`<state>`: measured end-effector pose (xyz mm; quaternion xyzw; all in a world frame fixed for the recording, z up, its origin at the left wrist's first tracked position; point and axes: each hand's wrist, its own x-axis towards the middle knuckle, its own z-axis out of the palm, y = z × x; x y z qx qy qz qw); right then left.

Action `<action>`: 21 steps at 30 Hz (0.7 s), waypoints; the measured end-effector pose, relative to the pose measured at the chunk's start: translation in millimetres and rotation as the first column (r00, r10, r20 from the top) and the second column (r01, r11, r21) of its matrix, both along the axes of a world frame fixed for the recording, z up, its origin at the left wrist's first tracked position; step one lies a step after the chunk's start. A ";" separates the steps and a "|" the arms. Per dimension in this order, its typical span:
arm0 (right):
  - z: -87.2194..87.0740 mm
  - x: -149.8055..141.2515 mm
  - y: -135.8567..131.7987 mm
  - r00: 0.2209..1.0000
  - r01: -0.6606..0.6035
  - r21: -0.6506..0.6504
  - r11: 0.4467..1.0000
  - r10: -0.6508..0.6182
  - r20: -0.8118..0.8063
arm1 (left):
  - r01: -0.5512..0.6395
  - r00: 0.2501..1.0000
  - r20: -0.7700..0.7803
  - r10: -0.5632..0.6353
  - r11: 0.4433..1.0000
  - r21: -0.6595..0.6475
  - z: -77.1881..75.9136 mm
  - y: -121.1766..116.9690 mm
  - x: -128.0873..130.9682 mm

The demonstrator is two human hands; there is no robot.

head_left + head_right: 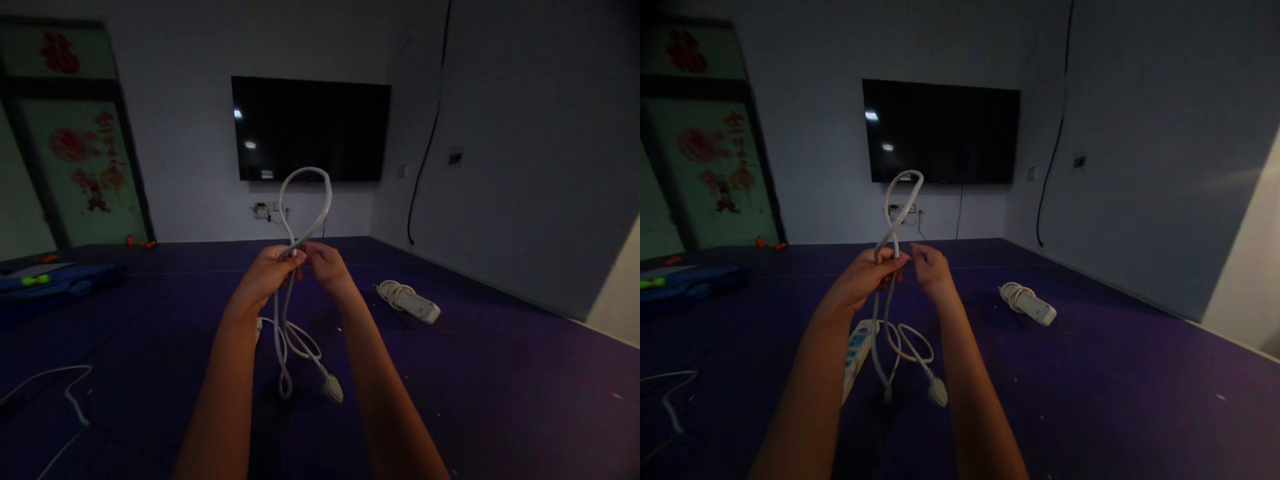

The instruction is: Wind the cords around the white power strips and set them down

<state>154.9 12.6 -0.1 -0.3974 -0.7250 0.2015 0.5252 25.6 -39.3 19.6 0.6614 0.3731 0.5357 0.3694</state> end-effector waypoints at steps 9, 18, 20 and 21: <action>-48.1 -12.6 14.5 0.679 -0.031 -0.571 0.820 0.437 0.590 | -0.216 0.935 0.292 0.201 0.976 0.021 0.8 14.6 -25.9; -61.4 -8.4 31.2 0.709 0.075 -0.468 0.881 0.283 0.646 | -0.316 0.811 0.542 0.219 0.945 0.090 11.5 1.0 -50.3; -56.9 8.3 33.5 0.743 0.159 -0.348 0.924 0.120 0.659 | -0.350 0.770 0.593 0.235 0.933 0.084 15.9 -4.9 -57.8; -54.9 16.3 34.6 0.757 0.201 -0.283 0.938 0.034 0.653 | -0.367 0.746 0.620 0.242 0.927 0.080 18.2 -8.3 -61.7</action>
